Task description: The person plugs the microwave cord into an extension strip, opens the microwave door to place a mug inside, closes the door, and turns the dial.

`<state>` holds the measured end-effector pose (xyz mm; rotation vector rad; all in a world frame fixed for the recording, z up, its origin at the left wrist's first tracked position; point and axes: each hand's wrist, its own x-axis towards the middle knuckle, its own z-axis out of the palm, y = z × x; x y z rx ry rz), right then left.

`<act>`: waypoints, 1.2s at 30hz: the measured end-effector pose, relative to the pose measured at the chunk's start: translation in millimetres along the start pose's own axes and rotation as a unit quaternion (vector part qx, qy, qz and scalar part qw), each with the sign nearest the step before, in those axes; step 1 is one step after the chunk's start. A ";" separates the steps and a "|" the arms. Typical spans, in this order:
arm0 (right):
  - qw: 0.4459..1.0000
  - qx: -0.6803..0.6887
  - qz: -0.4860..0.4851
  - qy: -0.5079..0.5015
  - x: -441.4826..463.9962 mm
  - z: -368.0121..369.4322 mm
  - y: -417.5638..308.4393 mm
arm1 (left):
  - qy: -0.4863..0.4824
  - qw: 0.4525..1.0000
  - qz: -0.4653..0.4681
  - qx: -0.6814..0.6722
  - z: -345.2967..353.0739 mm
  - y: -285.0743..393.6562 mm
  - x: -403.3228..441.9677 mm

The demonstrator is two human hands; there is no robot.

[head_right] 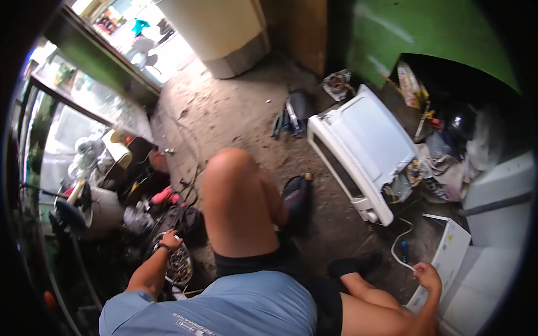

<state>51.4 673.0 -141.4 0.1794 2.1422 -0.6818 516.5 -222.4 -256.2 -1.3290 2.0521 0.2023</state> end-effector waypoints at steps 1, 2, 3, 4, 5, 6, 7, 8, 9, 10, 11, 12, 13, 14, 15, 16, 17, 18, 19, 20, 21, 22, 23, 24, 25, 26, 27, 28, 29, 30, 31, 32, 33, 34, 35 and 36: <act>1.000 -0.004 -0.004 -0.014 -2.9 -0.8 -7.3 | -0.005 1.000 -0.011 0.012 1.2 -6.1 2.9; 0.999 0.002 -0.011 0.031 -9.8 -0.4 -17.7 | -0.011 0.999 -0.019 0.024 0.9 -10.4 3.1; 0.997 0.011 -0.016 0.076 -14.7 -0.1 -26.0 | -0.024 0.999 -0.020 0.038 -7.6 -8.0 -2.0; 0.998 0.010 -0.019 0.065 -16.6 0.1 -26.5 | -0.037 0.998 -0.021 0.051 -16.0 -6.6 -8.2; 0.996 0.022 -0.029 0.076 -18.5 1.3 -22.7 | -0.032 0.998 -0.026 0.055 -12.6 -12.1 -5.0; 0.995 0.034 -0.038 0.087 -19.3 4.5 -19.1 | -0.032 0.997 -0.019 0.065 -7.6 -22.2 0.4; 0.995 0.034 -0.041 0.079 -18.5 7.6 -13.4 | -0.076 0.995 -0.023 0.052 -7.8 -29.7 10.2; 0.996 0.044 -0.028 0.076 -19.7 8.8 -6.9 | -0.120 0.992 -0.024 0.038 -7.0 -36.9 16.5; 0.995 0.055 -0.014 0.076 -21.7 9.1 -0.1 | -0.104 0.992 -0.042 0.062 -1.8 -41.7 18.0; 0.996 0.055 -0.014 0.075 -22.1 9.2 5.6 | -0.104 0.992 -0.044 0.062 1.1 -46.2 21.4; 0.996 0.058 0.003 0.074 -22.6 9.2 11.6 | -0.126 0.987 -0.081 0.051 4.8 -50.3 24.2; 0.995 0.061 0.023 0.073 -24.1 9.1 14.2 | -0.149 0.981 -0.116 0.041 5.9 -50.0 21.9; 0.995 0.059 0.025 0.074 -25.4 7.1 16.5 | -0.131 0.983 -0.104 0.082 12.4 -44.5 19.6; 0.995 0.069 0.035 0.067 -27.5 5.2 18.6 | -0.135 0.982 -0.103 0.083 19.9 -37.8 18.1; 0.994 0.078 0.045 0.058 -28.5 4.2 18.8 | -0.124 0.989 -0.081 0.024 21.8 -23.6 9.6; 0.994 0.075 0.047 0.056 -28.4 4.4 18.8 | -0.113 0.991 -0.061 -0.036 24.2 -5.9 -1.9; 0.994 0.077 0.044 0.060 -27.6 5.2 18.4 | -0.074 0.997 -0.035 -0.011 45.3 6.8 -7.2; 0.994 0.080 0.041 0.065 -26.9 5.0 17.4 | -0.035 0.999 -0.008 0.013 67.7 20.5 -14.0; 0.994 0.077 0.041 0.063 -26.8 4.1 15.6 | -0.031 0.997 0.051 0.037 72.8 36.7 -32.1; 0.994 0.070 0.046 0.065 -27.0 4.5 11.5 | -0.027 0.992 0.109 0.062 75.5 47.9 -49.9; 0.994 0.063 0.050 0.068 -27.2 5.4 4.8 | -0.016 0.985 0.139 0.101 89.5 51.5 -61.1; 0.995 0.059 0.049 0.066 -27.9 5.8 -0.2 | -0.006 0.976 0.169 0.140 106.6 49.4 -72.8; 0.995 0.066 0.044 0.065 -29.0 6.5 -4.6 | -0.009 0.976 0.166 0.138 134.9 39.9 -65.9; 0.995 0.073 0.039 0.063 -27.9 6.4 -6.9 | -0.180 0.947 0.191 0.184 165.0 30.3 -47.9; 0.995 0.069 0.040 0.058 -26.2 6.6 -6.6 | -0.347 0.886 0.210 0.224 190.6 14.5 -35.0; 0.995 0.072 0.035 0.062 -24.5 7.5 -4.1 | -0.351 0.885 0.207 0.223 193.0 4.1 -38.7; 0.995 0.076 0.032 0.065 -23.4 8.7 -1.5 | -0.355 0.885 0.185 0.239 191.7 -5.4 -44.5; 0.995 0.073 0.034 0.060 -23.1 9.4 -1.1 | -0.358 0.883 0.162 0.255 189.9 -17.4 -48.9; 0.995 0.070 0.039 0.056 -23.7 9.9 -3.9 | -0.316 0.883 0.189 0.292 233.1 -52.1 -31.4; 0.995 0.067 0.043 0.053 -23.9 10.5 -5.6 | -0.318 0.882 0.188 0.292 244.4 -82.5 -35.1; 0.995 0.066 0.044 0.052 -22.6 10.3 -3.0 | -0.232 0.887 0.289 0.274 246.9 -100.1 -38.6; 0.996 0.068 0.040 0.048 -21.1 10.3 0.0 | -0.131 0.876 0.382 0.265 245.3 -114.4 -43.7; 0.996 0.071 0.036 0.045 -21.7 10.2 4.1 | -0.153 0.870 0.376 0.280 241.7 -113.8 -41.7; 0.996 0.072 0.039 0.046 -22.9 10.8 6.5 | -0.196 0.873 0.348 0.279 239.2 -97.2 -37.9; 0.996 0.067 0.039 0.052 -25.0 11.4 1.0 | -0.251 0.880 0.301 0.270 234.2 -74.9 -35.1; 0.996 0.061 0.037 0.060 -26.6 11.9 -3.9 | -0.300 0.886 0.250 0.252 226.2 -47.3 -32.5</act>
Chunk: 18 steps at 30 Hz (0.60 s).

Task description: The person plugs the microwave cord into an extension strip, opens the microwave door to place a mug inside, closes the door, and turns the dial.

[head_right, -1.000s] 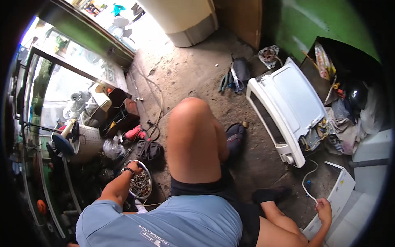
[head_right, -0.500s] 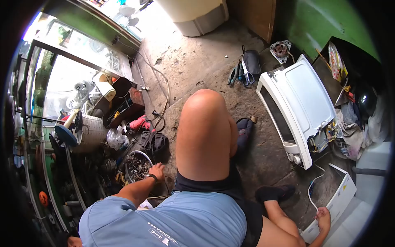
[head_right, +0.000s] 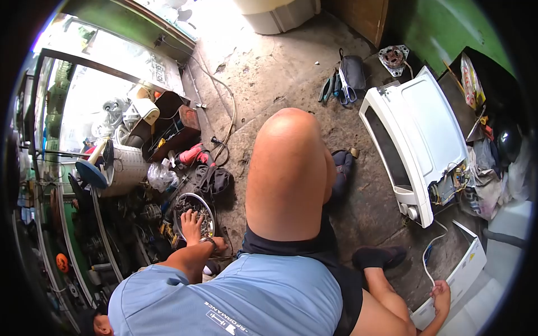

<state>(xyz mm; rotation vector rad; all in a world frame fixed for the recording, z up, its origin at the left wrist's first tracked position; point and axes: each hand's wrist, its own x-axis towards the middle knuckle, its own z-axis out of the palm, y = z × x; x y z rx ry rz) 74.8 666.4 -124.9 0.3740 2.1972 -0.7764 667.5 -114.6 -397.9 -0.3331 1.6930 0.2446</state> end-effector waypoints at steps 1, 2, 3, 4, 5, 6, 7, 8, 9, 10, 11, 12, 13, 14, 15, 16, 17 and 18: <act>1.000 0.002 0.001 0.002 0.9 0.7 5.0 | -0.027 0.999 -0.022 -0.041 -19.8 16.4 1.1; 1.000 0.021 -0.008 0.005 1.9 2.0 9.1 | -0.024 0.995 -0.044 -0.082 -38.7 31.8 2.8; 0.999 0.039 -0.018 0.009 2.7 0.2 12.7 | -0.005 0.991 -0.062 -0.122 -53.4 42.3 0.3; 0.999 0.041 -0.020 0.013 2.6 -2.3 13.3 | 0.091 0.972 -0.096 -0.196 -65.0 47.2 -2.5; 0.999 0.040 -0.016 0.007 2.4 -3.5 14.7 | 0.236 0.913 -0.130 -0.306 -74.7 50.8 -8.6; 0.999 0.039 -0.011 0.002 2.4 -4.2 15.4 | 0.383 0.819 -0.126 -0.408 -86.2 45.5 -16.1; 0.999 0.042 -0.014 0.003 3.0 -5.3 16.0 | 0.510 0.722 -0.077 -0.461 -101.8 35.3 -27.7; 1.000 0.028 -0.008 0.005 2.7 -5.7 17.9 | 0.589 0.661 -0.030 -0.464 -118.5 23.4 -43.6; 1.000 0.014 -0.002 0.007 2.3 -4.4 20.8 | 0.652 0.616 0.014 -0.443 -133.4 15.0 -55.9; 1.000 0.016 -0.003 0.008 1.8 -2.6 23.9 | 0.683 0.619 0.021 -0.387 -146.4 9.5 -68.3; 1.000 0.022 0.000 0.008 1.7 -1.2 25.5 | 0.694 0.666 -0.033 -0.272 -152.5 5.0 -73.8; 1.000 0.028 0.004 0.008 1.9 -0.7 27.4 | 0.699 0.693 -0.089 -0.152 -159.1 0.9 -79.9; 1.000 0.028 0.002 0.010 2.4 -0.8 29.3 | 0.689 0.713 -0.101 -0.081 -164.5 -4.2 -87.2; 0.999 0.038 0.007 0.010 1.4 -0.1 28.9 | 0.674 0.730 -0.112 -0.010 -170.1 -9.0 -97.5; 0.999 0.048 0.012 0.011 1.3 -0.7 29.1 | 0.651 0.751 -0.107 0.032 -164.0 -24.6 -89.3; 0.999 0.049 0.009 0.013 1.8 -1.7 29.9 | 0.583 0.802 -0.118 0.050 -151.7 -37.6 -80.5; 0.999 0.037 0.013 0.016 1.5 -2.3 29.6 | 0.573 0.811 -0.117 -0.029 -125.0 -60.1 -54.9; 0.999 0.027 0.014 0.020 3.6 -2.2 28.5 | 0.561 0.813 -0.115 -0.107 -109.9 -76.7 -32.5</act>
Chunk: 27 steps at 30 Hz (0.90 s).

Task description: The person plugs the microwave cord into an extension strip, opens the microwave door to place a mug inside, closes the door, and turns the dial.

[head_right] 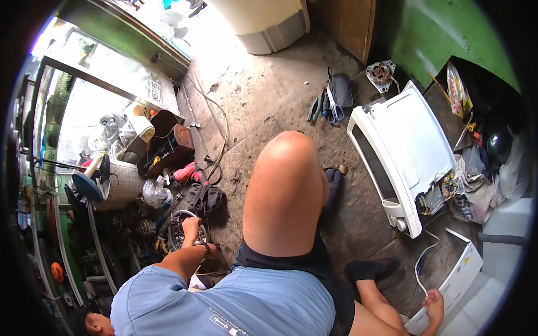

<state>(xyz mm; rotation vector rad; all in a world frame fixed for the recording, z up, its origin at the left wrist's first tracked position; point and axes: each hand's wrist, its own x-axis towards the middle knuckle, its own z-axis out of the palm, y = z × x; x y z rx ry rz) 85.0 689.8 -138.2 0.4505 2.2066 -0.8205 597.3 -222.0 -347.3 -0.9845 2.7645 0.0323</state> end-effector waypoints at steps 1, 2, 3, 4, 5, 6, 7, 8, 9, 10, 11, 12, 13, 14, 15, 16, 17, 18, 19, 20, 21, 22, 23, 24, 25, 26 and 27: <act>1.000 0.001 -0.002 0.002 -0.3 0.5 -1.7 | 0.113 0.990 0.063 0.055 -42.6 23.6 10.9; 1.000 0.004 -0.003 0.000 -1.2 0.7 -3.8 | 0.116 0.990 0.063 0.054 -47.7 23.5 17.9; 1.000 0.007 -0.004 -0.003 -2.3 1.5 -7.8 | 0.148 0.989 0.018 0.010 -44.3 8.5 25.7; 1.000 0.006 -0.006 -0.003 -2.3 2.3 -9.7 | 0.179 0.983 -0.028 -0.032 -35.2 -17.3 31.5; 1.000 0.006 -0.011 -0.002 -3.5 3.5 -9.0 | 0.207 0.973 -0.074 -0.074 -24.1 -48.0 35.5; 1.000 0.006 -0.016 -0.001 -4.1 4.8 -9.3 | 0.234 0.958 -0.120 -0.116 -17.7 -74.5 40.0; 1.000 0.003 -0.016 -0.003 -3.4 5.2 -7.7 | 0.199 0.971 -0.129 0.033 -9.2 -106.9 32.1; 1.000 -0.006 -0.013 -0.016 -2.0 4.7 -5.6 | 0.168 0.960 -0.130 0.182 -5.8 -133.5 25.3; 0.999 -0.016 -0.010 -0.030 0.9 3.7 -4.8 | 0.089 0.960 -0.185 0.191 -5.6 -138.2 15.3; 0.999 -0.022 -0.012 -0.033 2.9 2.8 -6.2 | 0.016 0.958 -0.237 0.158 -3.8 -131.6 4.8; 0.999 -0.028 -0.005 -0.038 3.2 0.5 -6.6 | -0.047 0.949 -0.289 0.118 0.0 -117.9 -9.6; 0.998 -0.034 0.002 -0.043 1.2 0.5 -11.7 | -0.092 0.940 -0.320 0.078 6.9 -99.3 -23.5; 0.998 -0.041 0.002 -0.048 2.6 0.4 -13.4 | -0.135 0.928 -0.345 0.040 14.0 -76.4 -37.3; 0.999 -0.027 0.005 -0.035 4.8 0.2 -14.1 | -0.177 0.915 -0.363 0.007 21.6 -51.5 -49.2; 1.000 -0.012 0.009 -0.021 6.2 0.3 -17.0 | -0.216 0.901 -0.376 -0.021 29.1 -26.5 -60.5; 1.000 -0.016 0.008 -0.023 8.3 -0.1 -20.5 | -0.250 0.888 -0.382 -0.046 36.5 -3.0 -69.7; 0.999 -0.036 -0.010 -0.029 9.5 -2.7 -24.0 | -0.282 0.874 -0.389 -0.068 41.2 19.2 -78.8; 0.997 -0.056 -0.028 -0.034 10.9 -5.2 -27.3 | -0.304 0.864 -0.392 -0.081 45.1 37.2 -86.4; 0.997 -0.066 -0.038 -0.030 12.9 -5.1 -30.2 | -0.323 0.855 -0.395 -0.094 48.8 51.6 -91.7; 0.996 -0.068 -0.042 -0.033 14.1 -3.4 -34.0 | -0.336 0.847 -0.400 -0.106 50.5 63.2 -96.8; 0.997 -0.062 -0.040 -0.035 13.9 -4.3 -38.9 | -0.345 0.841 -0.402 -0.115 51.6 71.9 -100.5; 0.997 -0.055 -0.039 -0.035 14.3 -3.9 -44.1 | -0.354 0.835 -0.403 -0.122 50.9 78.4 -102.6; 0.997 -0.058 -0.043 -0.037 14.8 -2.2 -47.7 | -0.361 0.833 -0.400 -0.127 48.4 81.5 -103.4; 0.997 -0.052 -0.048 -0.038 12.5 -1.5 -49.0 | -0.361 0.837 -0.389 -0.135 45.4 79.3 -104.1; 0.997 -0.046 -0.053 -0.038 11.2 -1.6 -50.8 | -0.361 0.840 -0.378 -0.142 42.2 77.2 -104.6; 0.997 -0.048 -0.054 -0.037 10.9 -1.4 -52.1 | -0.362 0.849 -0.354 -0.153 39.8 76.1 -104.1; 0.996 -0.060 -0.052 -0.042 8.8 -0.1 -54.0 | -0.344 0.859 -0.355 -0.135 40.9 76.8 -102.7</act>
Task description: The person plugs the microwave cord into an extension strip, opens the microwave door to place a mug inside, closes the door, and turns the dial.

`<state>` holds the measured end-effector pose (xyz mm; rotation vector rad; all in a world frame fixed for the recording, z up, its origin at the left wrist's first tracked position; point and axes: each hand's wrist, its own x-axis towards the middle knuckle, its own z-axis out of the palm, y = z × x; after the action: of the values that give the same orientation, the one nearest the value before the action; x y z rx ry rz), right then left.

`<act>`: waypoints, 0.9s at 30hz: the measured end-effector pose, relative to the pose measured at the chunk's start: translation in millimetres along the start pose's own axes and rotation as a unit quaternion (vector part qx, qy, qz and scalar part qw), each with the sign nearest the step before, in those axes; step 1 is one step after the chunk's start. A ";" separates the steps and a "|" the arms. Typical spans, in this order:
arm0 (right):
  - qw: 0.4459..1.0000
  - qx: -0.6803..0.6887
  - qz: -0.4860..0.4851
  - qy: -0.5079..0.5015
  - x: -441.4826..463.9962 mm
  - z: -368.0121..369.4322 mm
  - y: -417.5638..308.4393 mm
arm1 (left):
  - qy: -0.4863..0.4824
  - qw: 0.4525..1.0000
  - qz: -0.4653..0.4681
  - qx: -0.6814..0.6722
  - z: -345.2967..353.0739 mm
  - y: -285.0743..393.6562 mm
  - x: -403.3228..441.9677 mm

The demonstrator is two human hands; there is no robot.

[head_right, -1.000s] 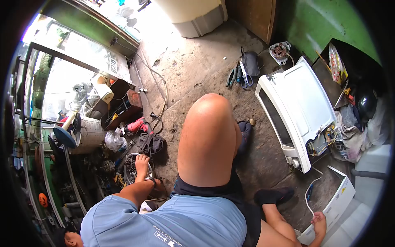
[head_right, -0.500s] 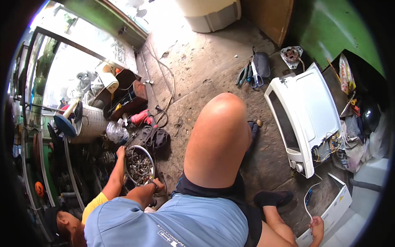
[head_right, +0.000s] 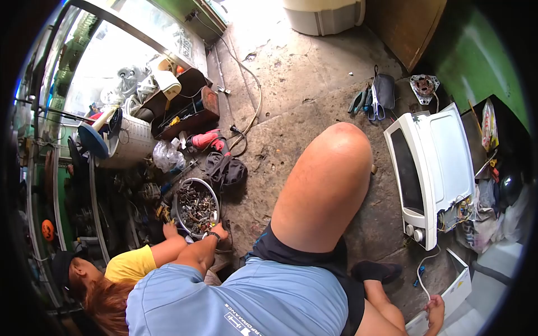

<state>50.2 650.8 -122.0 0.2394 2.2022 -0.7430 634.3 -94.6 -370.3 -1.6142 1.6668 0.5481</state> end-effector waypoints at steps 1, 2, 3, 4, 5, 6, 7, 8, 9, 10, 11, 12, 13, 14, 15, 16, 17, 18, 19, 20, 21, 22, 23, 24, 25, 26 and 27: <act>1.000 -0.013 0.003 -0.005 -1.1 -1.2 -0.6 | 0.017 1.000 -0.003 -0.019 -9.3 6.8 -8.5; 1.000 -0.019 0.008 0.001 3.4 -3.9 8.9 | 0.019 1.000 -0.003 -0.022 -19.9 12.4 -16.1; 1.000 -0.023 0.011 0.001 3.6 -6.0 9.7 | 0.023 0.999 -0.002 -0.026 -29.9 18.3 -17.5; 0.999 -0.027 0.017 0.000 4.7 -6.6 8.8 | 0.031 0.999 0.008 -0.026 -36.9 21.4 -13.2; 0.999 -0.031 0.023 -0.002 5.3 -6.6 8.7 | 0.041 0.999 0.017 -0.026 -44.9 22.0 -10.4; 0.999 -0.030 0.023 -0.003 4.9 -5.3 5.2 | 0.020 0.999 0.014 -0.021 -50.2 22.0 -1.8; 0.999 -0.035 0.024 0.003 4.1 -4.7 1.1 | 0.034 0.999 0.000 -0.034 -52.9 23.2 0.5; 0.999 -0.039 0.024 0.009 3.1 -4.2 -2.1 | 0.045 0.998 -0.022 -0.044 -50.4 24.8 6.6; 0.999 -0.036 0.020 0.009 3.4 -3.6 -4.1 | 0.059 0.996 -0.043 -0.055 -39.4 22.4 26.6; 1.000 -0.016 0.012 0.005 3.0 -4.1 -4.1 | 0.062 0.997 -0.021 -0.038 -25.6 15.9 35.9; 1.000 0.003 0.005 0.000 1.5 -3.0 -1.4 | 0.065 0.998 0.001 -0.020 -17.3 10.6 40.0; 1.000 0.006 0.003 0.001 2.1 -0.7 3.5 | -0.007 1.000 -0.009 0.004 -23.5 13.3 32.0; 1.000 -0.002 -0.003 0.015 4.9 -1.1 13.8 | -0.083 0.995 -0.062 -0.006 -30.1 16.6 23.0; 0.999 -0.010 -0.010 0.029 8.9 -4.8 28.1 | -0.099 0.990 -0.096 0.020 -24.8 12.3 24.3; 0.999 -0.010 -0.012 0.028 10.8 -8.5 40.7 | -0.115 0.984 -0.130 0.046 -19.1 5.5 26.5; 1.000 -0.008 -0.010 0.012 12.5 -11.6 54.4 | -0.115 0.984 -0.132 0.044 -19.7 0.3 26.6; 1.000 -0.006 -0.007 -0.005 13.5 -14.4 64.7 | -0.165 0.975 -0.127 0.075 -19.7 -5.3 25.7; 1.000 -0.004 -0.003 -0.022 11.2 -13.0 60.0 | -0.216 0.963 -0.121 0.105 -17.9 -12.0 24.7; 1.000 -0.007 -0.003 -0.025 8.3 -15.1 54.3 | -0.218 0.962 -0.124 0.104 -16.1 -18.8 23.5; 0.997 -0.071 0.037 -0.016 -18.7 0.9 -0.6 | -0.179 0.962 -0.117 0.170 -13.3 -25.9 24.3; 0.988 -0.134 0.078 -0.007 -35.0 10.1 -32.7 | -0.139 0.956 -0.109 0.236 -15.0 -28.0 18.9; 0.988 -0.135 0.079 -0.008 -24.8 2.4 -15.6 | -0.095 0.960 -0.078 0.251 -18.9 -32.8 12.4; 0.995 -0.089 0.049 -0.019 -11.6 -4.5 2.4 | -0.097 0.960 -0.078 0.252 -26.3 -34.0 14.1; 0.998 -0.044 0.020 -0.029 -4.7 -9.6 18.8 | -0.146 0.951 -0.097 0.256 -34.0 -38.1 16.4; 0.998 -0.045 0.023 -0.031 -4.2 -8.5 21.9 | -0.155 0.936 -0.119 0.293 -45.0 -30.8 8.1; 1.000 -0.028 0.008 -0.006 -1.6 -5.5 19.7 | -0.165 0.919 -0.141 0.330 -56.8 -22.9 -1.2; 1.000 -0.010 -0.008 0.019 -1.9 -0.9 8.3 | -0.170 0.922 -0.091 0.336 -79.9 -15.9 -22.2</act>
<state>54.2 658.2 -123.7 0.2285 2.2485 -0.7309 631.4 -141.2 -300.0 -1.0735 1.2352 0.1173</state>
